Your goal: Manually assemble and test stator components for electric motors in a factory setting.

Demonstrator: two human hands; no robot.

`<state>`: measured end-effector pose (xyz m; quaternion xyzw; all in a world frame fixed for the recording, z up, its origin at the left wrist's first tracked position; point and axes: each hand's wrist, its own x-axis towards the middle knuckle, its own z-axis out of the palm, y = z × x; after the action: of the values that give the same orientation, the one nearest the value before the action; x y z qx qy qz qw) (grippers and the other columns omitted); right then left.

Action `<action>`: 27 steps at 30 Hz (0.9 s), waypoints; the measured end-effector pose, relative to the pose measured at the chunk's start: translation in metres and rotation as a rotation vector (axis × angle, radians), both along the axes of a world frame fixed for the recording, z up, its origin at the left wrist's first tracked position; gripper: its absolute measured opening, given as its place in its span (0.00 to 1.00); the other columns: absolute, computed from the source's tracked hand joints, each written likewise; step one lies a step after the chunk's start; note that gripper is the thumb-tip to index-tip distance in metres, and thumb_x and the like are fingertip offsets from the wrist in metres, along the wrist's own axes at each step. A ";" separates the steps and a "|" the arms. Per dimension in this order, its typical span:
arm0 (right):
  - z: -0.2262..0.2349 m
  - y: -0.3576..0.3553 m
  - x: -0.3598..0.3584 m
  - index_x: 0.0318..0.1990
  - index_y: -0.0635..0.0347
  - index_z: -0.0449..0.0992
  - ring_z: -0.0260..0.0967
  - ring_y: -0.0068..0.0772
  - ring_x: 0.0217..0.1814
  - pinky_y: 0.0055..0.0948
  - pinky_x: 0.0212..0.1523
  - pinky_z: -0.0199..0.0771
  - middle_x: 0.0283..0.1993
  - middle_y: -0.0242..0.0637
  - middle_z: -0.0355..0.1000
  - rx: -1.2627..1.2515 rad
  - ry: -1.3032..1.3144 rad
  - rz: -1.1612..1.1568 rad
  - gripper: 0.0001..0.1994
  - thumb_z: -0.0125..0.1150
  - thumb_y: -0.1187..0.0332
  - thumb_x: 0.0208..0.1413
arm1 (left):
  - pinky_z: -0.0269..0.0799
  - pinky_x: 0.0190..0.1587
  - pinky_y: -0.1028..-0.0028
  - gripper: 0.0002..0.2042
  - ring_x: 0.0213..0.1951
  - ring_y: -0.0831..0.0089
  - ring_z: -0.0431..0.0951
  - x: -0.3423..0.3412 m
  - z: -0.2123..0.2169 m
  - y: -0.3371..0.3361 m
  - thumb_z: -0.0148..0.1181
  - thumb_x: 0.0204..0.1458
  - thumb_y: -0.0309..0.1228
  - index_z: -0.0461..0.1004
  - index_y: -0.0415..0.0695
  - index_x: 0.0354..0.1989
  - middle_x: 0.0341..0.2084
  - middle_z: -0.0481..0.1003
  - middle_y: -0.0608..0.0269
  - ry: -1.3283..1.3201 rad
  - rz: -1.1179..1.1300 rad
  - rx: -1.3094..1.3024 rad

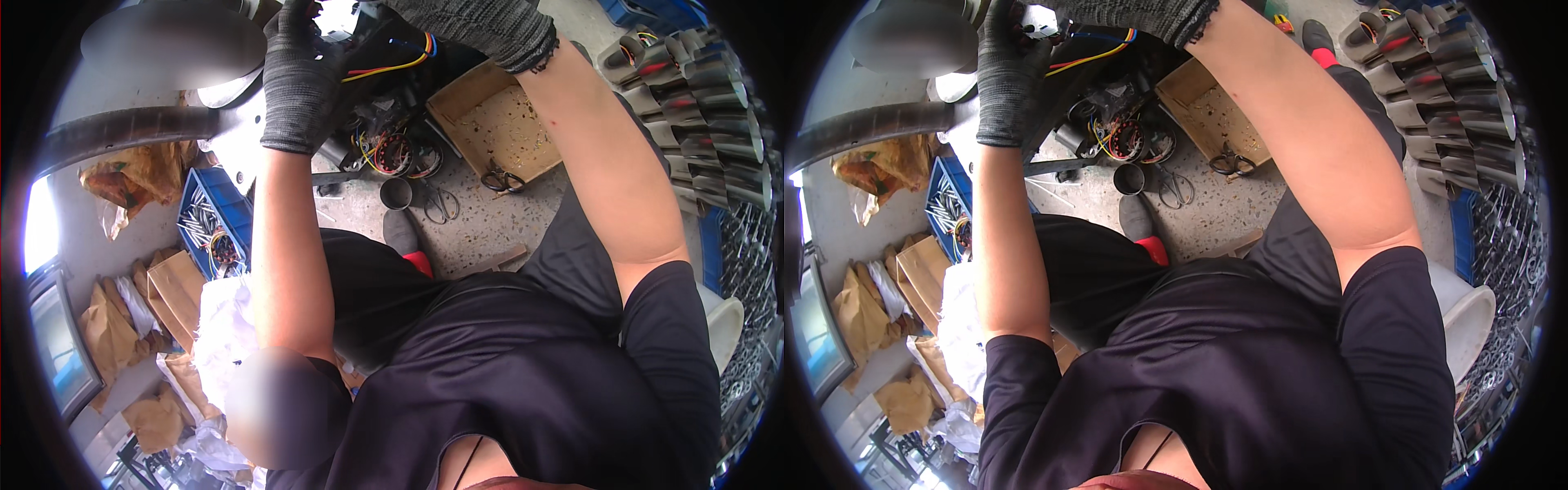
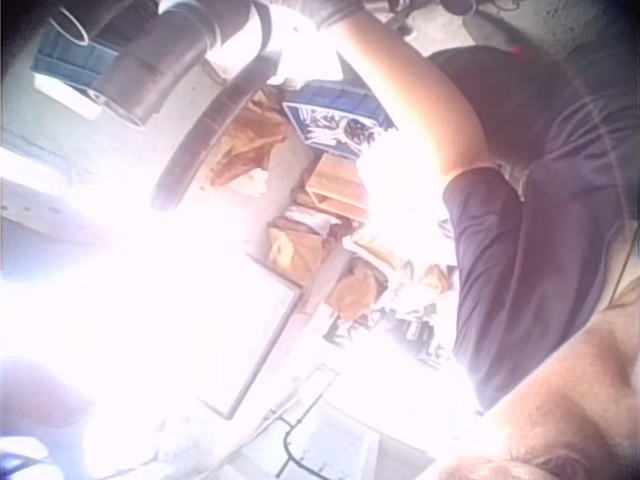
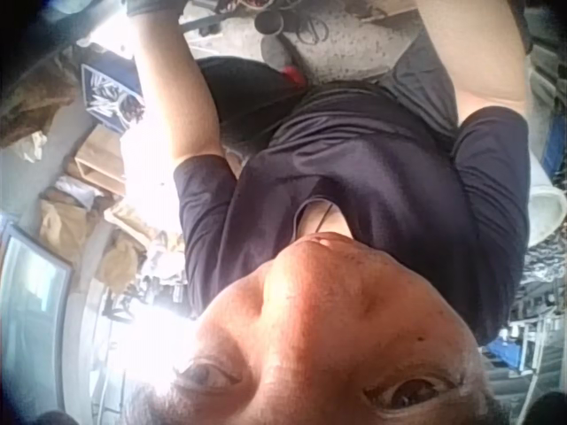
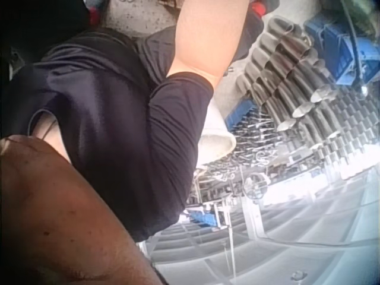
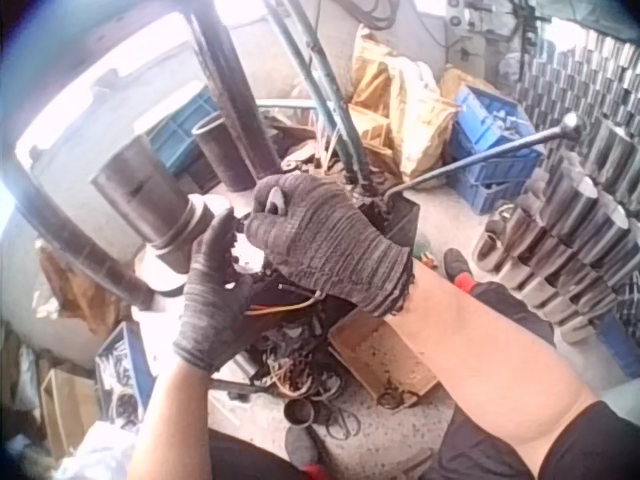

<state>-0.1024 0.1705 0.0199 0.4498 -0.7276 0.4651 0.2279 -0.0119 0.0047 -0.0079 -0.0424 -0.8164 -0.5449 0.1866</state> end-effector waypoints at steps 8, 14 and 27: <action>-0.017 0.015 -0.016 0.27 0.62 0.74 0.72 0.41 0.27 0.38 0.29 0.73 0.24 0.40 0.70 0.236 0.633 0.026 0.05 0.60 0.74 0.54 | 0.69 0.62 0.69 0.40 0.60 0.66 0.70 -0.006 0.001 0.000 0.63 0.50 0.12 0.57 0.44 0.73 0.60 0.67 0.58 0.042 0.097 -0.310; -0.007 0.010 0.017 0.36 0.61 0.79 0.73 0.22 0.32 0.27 0.35 0.75 0.29 0.33 0.76 -0.140 -0.511 0.249 0.04 0.63 0.71 0.58 | 0.69 0.63 0.67 0.40 0.61 0.63 0.69 -0.001 0.004 -0.006 0.69 0.51 0.18 0.57 0.44 0.73 0.60 0.66 0.55 0.069 0.065 -0.282; -0.018 0.016 0.013 0.36 0.62 0.79 0.70 0.20 0.34 0.25 0.37 0.72 0.30 0.28 0.74 -0.065 -0.388 0.204 0.03 0.65 0.73 0.56 | 0.69 0.64 0.65 0.37 0.61 0.59 0.69 -0.008 -0.002 -0.021 0.65 0.52 0.16 0.59 0.45 0.72 0.60 0.65 0.51 0.104 0.071 -0.436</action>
<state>-0.0897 0.1869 0.0023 0.4154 -0.6934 0.5867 0.0496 -0.0200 -0.0159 -0.0103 -0.0809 -0.9051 -0.3458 0.2338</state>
